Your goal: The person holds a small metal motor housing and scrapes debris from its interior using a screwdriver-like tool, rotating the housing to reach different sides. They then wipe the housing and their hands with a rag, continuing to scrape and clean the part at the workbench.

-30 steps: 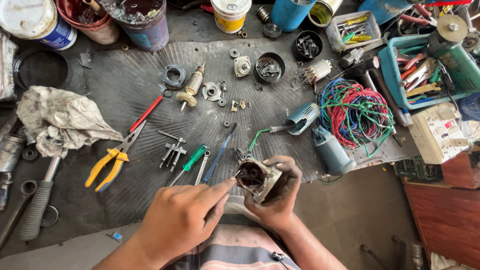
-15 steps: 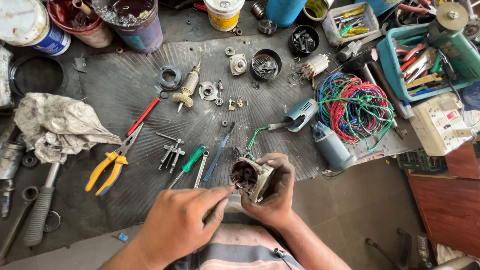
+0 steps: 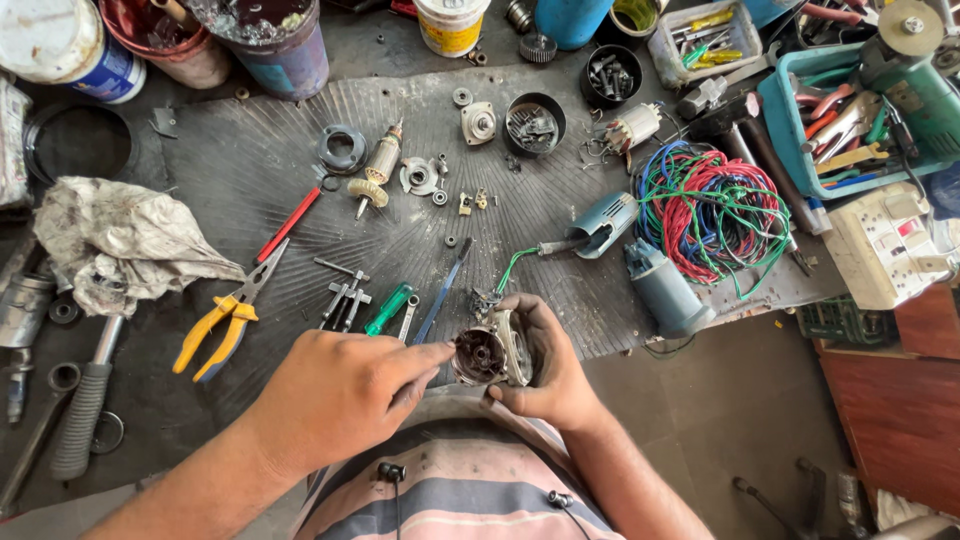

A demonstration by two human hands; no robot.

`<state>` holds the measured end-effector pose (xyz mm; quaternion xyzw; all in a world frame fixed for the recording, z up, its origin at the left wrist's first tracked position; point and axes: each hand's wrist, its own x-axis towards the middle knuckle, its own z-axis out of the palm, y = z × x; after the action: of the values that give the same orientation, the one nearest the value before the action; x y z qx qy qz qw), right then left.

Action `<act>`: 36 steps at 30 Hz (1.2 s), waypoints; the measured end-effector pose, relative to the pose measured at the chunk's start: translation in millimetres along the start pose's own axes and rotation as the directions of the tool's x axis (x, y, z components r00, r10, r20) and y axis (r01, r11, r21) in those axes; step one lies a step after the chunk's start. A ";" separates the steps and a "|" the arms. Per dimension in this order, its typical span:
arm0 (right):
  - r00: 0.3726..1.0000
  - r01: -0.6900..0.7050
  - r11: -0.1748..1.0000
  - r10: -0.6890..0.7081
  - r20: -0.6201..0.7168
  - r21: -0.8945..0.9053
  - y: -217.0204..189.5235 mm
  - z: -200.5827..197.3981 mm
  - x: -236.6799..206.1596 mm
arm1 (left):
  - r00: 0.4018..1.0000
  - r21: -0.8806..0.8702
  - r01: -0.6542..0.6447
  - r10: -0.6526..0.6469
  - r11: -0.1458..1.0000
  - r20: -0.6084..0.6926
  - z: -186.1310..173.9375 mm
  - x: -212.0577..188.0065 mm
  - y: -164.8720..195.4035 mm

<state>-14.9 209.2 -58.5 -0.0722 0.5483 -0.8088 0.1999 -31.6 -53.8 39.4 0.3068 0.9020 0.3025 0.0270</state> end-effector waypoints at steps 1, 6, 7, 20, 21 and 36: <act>1.000 -0.005 1.000 0.004 0.028 0.026 -0.3 -3.0 1.7 | 0.999 0.027 -0.034 0.034 0.999 -0.011 -0.6 0.6 0.4; 0.983 -0.168 0.954 0.143 0.115 0.249 -1.9 -14.2 0.8 | 0.978 0.162 -0.207 0.209 0.965 0.005 -0.1 3.8 3.7; 0.978 -0.193 0.932 0.158 0.136 0.305 -1.3 -15.3 0.7 | 0.972 0.168 -0.234 0.236 0.958 0.009 0.5 4.3 3.9; 0.948 -0.314 0.747 0.215 0.234 0.587 2.4 -12.3 -6.2 | 0.956 -0.074 -0.241 0.223 0.968 -0.193 24.7 -7.2 -8.4; 0.950 -0.308 0.760 0.216 0.225 0.573 1.4 -11.2 -5.6 | 0.955 -0.112 -0.228 0.199 0.967 -0.221 31.3 -9.8 -10.0; 0.903 -0.365 0.913 0.299 0.310 0.183 -8.1 35.6 26.4 | 0.815 -0.531 -0.132 -0.214 0.837 -0.539 111.8 -76.7 -39.5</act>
<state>-29.0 170.5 -39.9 -0.0645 0.4192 -0.8039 0.4169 35.5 -63.2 -84.5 0.1591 0.7490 0.6242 -0.1549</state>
